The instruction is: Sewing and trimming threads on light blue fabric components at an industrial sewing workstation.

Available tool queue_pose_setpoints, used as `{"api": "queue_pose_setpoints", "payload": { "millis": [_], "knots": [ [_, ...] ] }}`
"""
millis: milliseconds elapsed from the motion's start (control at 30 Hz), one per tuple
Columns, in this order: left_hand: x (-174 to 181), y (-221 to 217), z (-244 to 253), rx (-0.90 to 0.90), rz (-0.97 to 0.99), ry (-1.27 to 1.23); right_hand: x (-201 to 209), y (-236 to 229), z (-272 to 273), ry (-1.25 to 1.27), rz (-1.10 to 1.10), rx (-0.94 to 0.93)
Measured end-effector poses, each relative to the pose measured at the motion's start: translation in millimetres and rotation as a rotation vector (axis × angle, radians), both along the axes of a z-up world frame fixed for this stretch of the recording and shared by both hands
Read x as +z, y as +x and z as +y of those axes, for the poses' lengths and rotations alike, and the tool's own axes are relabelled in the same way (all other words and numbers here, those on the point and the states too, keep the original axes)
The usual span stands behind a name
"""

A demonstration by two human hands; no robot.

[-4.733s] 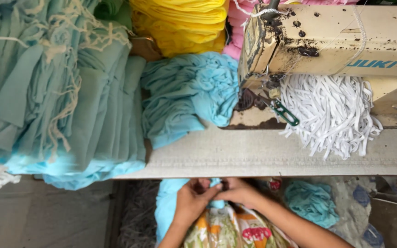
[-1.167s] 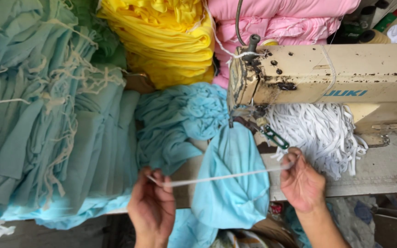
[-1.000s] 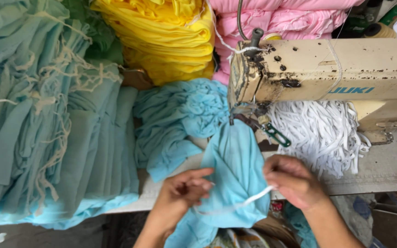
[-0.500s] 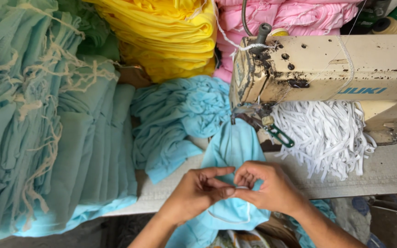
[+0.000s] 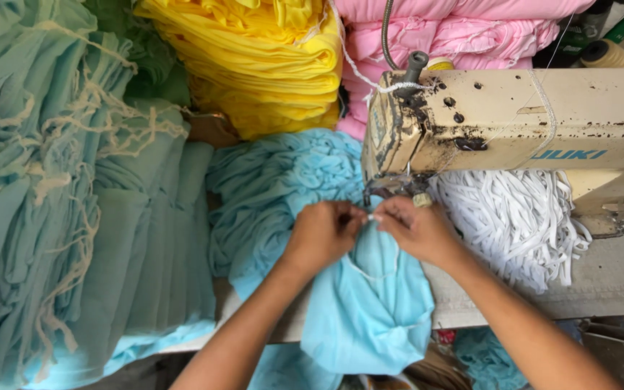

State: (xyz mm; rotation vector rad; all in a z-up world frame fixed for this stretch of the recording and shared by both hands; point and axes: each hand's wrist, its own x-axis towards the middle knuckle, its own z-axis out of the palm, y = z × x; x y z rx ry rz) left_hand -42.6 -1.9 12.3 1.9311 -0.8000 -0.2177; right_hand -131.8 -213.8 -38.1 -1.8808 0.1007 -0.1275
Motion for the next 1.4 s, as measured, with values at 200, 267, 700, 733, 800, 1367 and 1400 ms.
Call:
{"api": "queue_pose_setpoints", "payload": {
  "millis": [200, 267, 700, 733, 800, 1367, 1400],
  "knots": [
    [-11.6, 6.6, -11.5, 0.043, 0.058, 0.105, -31.6, 7.4, -15.3, 0.055, 0.208, -0.034],
    [-12.0, 5.0, -9.9, 0.026, 0.121, 0.114, -14.8, 1.4, -6.8, 0.074, 0.242, -0.059],
    [20.4, 2.6, -12.7, 0.086, -0.247, 0.186, 36.2, 12.4, 20.0, -0.595, 0.067, -0.301],
    [18.7, 2.5, -13.9, 0.085, -0.246, 0.187, 32.9, 10.6, 16.3, -0.595, 0.069, -0.302],
    [16.4, 2.6, -15.8, 0.068, -0.242, 0.109, 27.3, 8.0, 9.1, -0.582, -0.353, -0.058],
    [-20.8, 27.0, -5.7, -0.189, -0.515, 0.122, 31.2, 0.1, 3.2, -0.81, -0.226, 0.039],
    [-21.8, 24.4, -6.9, -0.158, -0.492, 0.122, 31.6, -0.6, 4.5, -0.811, -0.146, 0.021]
  ]
}}
